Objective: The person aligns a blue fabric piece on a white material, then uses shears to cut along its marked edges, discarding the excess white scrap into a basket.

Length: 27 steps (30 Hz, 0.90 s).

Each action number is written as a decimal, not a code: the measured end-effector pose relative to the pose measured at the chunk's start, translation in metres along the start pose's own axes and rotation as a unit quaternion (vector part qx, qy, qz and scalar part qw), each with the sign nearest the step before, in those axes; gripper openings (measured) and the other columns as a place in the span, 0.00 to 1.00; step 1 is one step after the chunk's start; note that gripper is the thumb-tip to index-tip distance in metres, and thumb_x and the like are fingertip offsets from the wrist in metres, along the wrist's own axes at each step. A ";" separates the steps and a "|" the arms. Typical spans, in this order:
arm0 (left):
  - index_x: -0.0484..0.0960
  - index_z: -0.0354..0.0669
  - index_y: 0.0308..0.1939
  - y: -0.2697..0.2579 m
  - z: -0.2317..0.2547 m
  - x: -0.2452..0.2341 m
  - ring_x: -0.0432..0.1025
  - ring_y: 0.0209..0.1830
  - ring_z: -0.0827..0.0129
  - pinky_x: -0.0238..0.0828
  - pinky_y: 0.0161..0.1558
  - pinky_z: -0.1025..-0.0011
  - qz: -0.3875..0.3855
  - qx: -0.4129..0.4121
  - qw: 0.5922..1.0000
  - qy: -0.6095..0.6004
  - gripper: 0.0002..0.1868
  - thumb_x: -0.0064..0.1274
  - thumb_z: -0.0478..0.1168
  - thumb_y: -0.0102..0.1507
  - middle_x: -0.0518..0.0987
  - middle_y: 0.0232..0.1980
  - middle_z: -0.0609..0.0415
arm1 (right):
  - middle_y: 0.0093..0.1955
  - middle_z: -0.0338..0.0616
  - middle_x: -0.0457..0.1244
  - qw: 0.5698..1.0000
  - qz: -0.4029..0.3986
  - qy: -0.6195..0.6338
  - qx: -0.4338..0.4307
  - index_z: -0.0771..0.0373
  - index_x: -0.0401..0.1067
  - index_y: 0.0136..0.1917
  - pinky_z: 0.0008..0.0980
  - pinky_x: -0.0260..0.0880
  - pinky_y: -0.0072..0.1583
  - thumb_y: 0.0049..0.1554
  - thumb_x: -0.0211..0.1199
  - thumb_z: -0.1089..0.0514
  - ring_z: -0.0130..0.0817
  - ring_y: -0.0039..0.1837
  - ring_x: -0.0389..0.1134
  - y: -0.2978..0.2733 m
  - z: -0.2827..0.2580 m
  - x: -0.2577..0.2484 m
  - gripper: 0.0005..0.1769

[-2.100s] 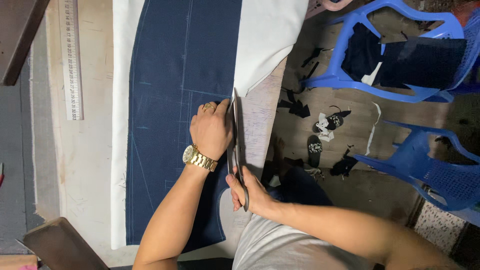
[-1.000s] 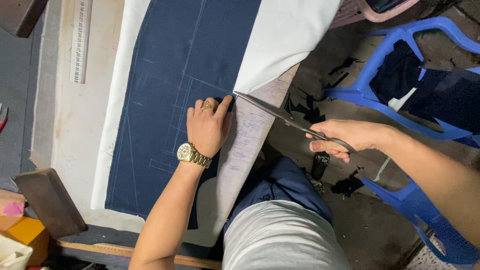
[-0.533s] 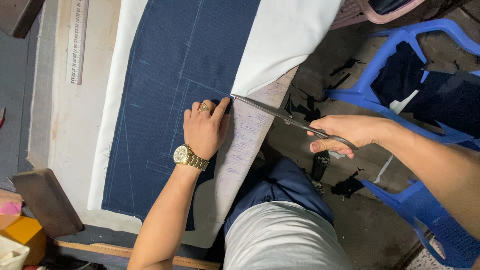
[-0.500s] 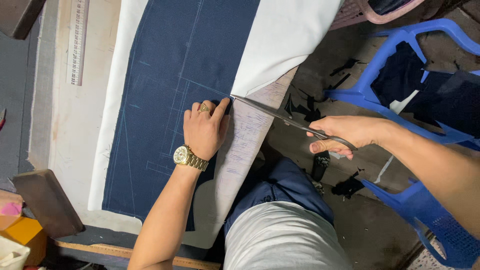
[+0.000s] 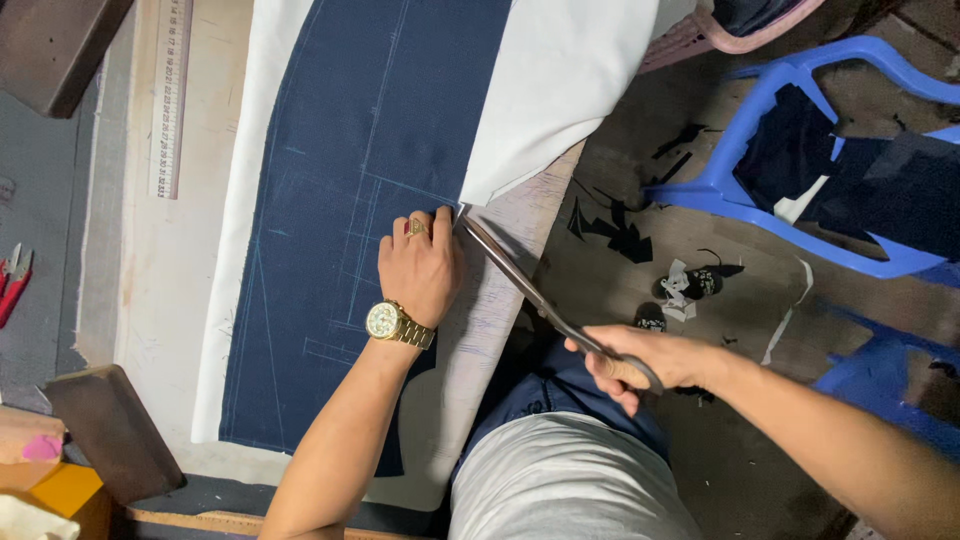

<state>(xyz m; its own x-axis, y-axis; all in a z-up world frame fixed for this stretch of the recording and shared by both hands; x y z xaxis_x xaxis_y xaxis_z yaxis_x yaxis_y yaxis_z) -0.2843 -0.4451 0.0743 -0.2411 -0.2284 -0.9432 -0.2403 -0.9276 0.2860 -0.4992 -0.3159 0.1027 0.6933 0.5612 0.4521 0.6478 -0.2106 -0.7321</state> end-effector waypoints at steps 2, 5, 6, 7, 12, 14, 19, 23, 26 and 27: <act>0.79 0.47 0.52 -0.002 -0.005 0.005 0.68 0.34 0.59 0.62 0.30 0.64 0.003 0.007 1.000 -0.007 0.17 0.52 0.43 0.59 0.71 0.35 0.53 | 0.25 0.47 0.61 0.999 0.024 0.016 -0.035 0.73 0.63 0.60 0.33 0.75 0.29 0.61 0.53 0.34 0.36 0.24 0.69 0.017 0.023 0.017 0.36; 0.81 0.50 0.52 -0.001 -0.013 0.011 0.69 0.36 0.60 0.66 0.30 0.64 -0.013 0.003 0.999 -0.043 0.15 0.53 0.43 0.61 0.72 0.36 0.55 | 0.25 0.48 0.60 0.990 0.084 0.053 -0.098 0.73 0.59 0.64 0.33 0.74 0.28 0.65 0.50 0.39 0.37 0.24 0.68 0.056 0.053 0.045 0.33; 0.82 0.51 0.53 -0.003 -0.016 0.015 0.70 0.38 0.59 0.68 0.31 0.64 -0.036 -0.011 0.997 -0.069 0.16 0.53 0.42 0.61 0.73 0.36 0.55 | 0.24 0.48 0.59 0.983 0.115 0.076 -0.122 0.72 0.58 0.65 0.33 0.74 0.27 0.66 0.50 0.41 0.37 0.23 0.68 0.069 0.064 0.054 0.31; 0.82 0.51 0.53 0.000 -0.017 0.011 0.70 0.38 0.59 0.68 0.31 0.64 -0.037 -0.008 0.997 -0.073 0.16 0.53 0.42 0.61 0.73 0.36 0.55 | 0.24 0.48 0.59 0.982 0.120 0.078 -0.123 0.72 0.58 0.65 0.33 0.74 0.27 0.66 0.50 0.41 0.37 0.23 0.68 0.085 0.066 0.066 0.31; 0.83 0.55 0.56 0.005 -0.034 0.034 0.72 0.48 0.59 0.77 0.42 0.60 -0.215 -0.094 0.952 -0.198 0.15 0.53 0.46 0.66 0.76 0.40 0.57 | 0.25 0.49 0.60 0.933 0.249 0.160 -0.206 0.77 0.54 0.66 0.37 0.74 0.28 0.69 0.50 0.48 0.40 0.23 0.68 0.149 0.047 0.100 0.27; 0.84 0.56 0.55 0.009 -0.038 0.032 0.73 0.49 0.59 0.77 0.43 0.58 -0.238 -0.103 0.939 -0.227 0.15 0.52 0.46 0.66 0.77 0.40 0.57 | 0.25 0.48 0.59 0.919 0.272 0.182 -0.218 0.77 0.53 0.66 0.38 0.74 0.28 0.69 0.51 0.49 0.40 0.23 0.67 0.165 0.038 0.107 0.28; 0.85 0.58 0.56 0.015 -0.045 0.042 0.73 0.52 0.54 0.77 0.50 0.49 -0.290 -0.113 0.901 -0.301 0.16 0.51 0.45 0.66 0.79 0.42 0.54 | 0.25 0.47 0.57 0.886 0.329 0.221 -0.240 0.79 0.52 0.66 0.39 0.74 0.28 0.69 0.53 0.49 0.39 0.24 0.65 0.190 0.018 0.108 0.29; 0.86 0.63 0.53 0.017 -0.049 0.052 0.75 0.50 0.57 0.78 0.49 0.52 -0.300 -0.119 0.895 -0.308 0.15 0.51 0.44 0.65 0.79 0.40 0.58 | 0.24 0.45 0.58 0.871 0.384 0.190 -0.243 0.78 0.56 0.60 0.36 0.73 0.26 0.69 0.52 0.47 0.37 0.22 0.65 0.194 -0.003 0.108 0.27; 0.87 0.67 0.52 0.014 -0.051 0.062 0.76 0.49 0.57 0.78 0.49 0.52 -0.303 -0.126 0.892 -0.312 0.15 0.51 0.45 0.64 0.80 0.40 0.58 | 0.24 0.44 0.58 0.861 0.411 0.189 -0.234 0.74 0.60 0.53 0.35 0.71 0.26 0.69 0.52 0.46 0.36 0.22 0.65 0.191 -0.015 0.113 0.24; 0.87 0.69 0.52 0.013 -0.051 0.066 0.77 0.49 0.57 0.78 0.49 0.52 -0.305 -0.128 0.891 -0.312 0.15 0.51 0.46 0.64 0.80 0.40 0.59 | 0.24 0.43 0.57 0.855 0.417 0.207 -0.228 0.72 0.60 0.52 0.37 0.71 0.27 0.68 0.52 0.46 0.35 0.23 0.65 0.191 -0.017 0.114 0.23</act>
<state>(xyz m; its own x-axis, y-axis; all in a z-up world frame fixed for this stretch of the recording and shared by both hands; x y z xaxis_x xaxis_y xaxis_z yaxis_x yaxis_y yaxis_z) -0.2552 -0.4873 0.0072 -0.6337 0.4758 -0.6100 -0.3026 -0.8781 -0.3707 -0.2911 -0.3059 0.0238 0.9656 -0.2471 0.0806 -0.1355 -0.7434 -0.6549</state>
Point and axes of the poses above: each hand's wrist, its own y-axis towards the middle knuckle, its own x-axis out of the palm, z = x × y, the point moved 9 cm from there along y, towards the middle knuckle
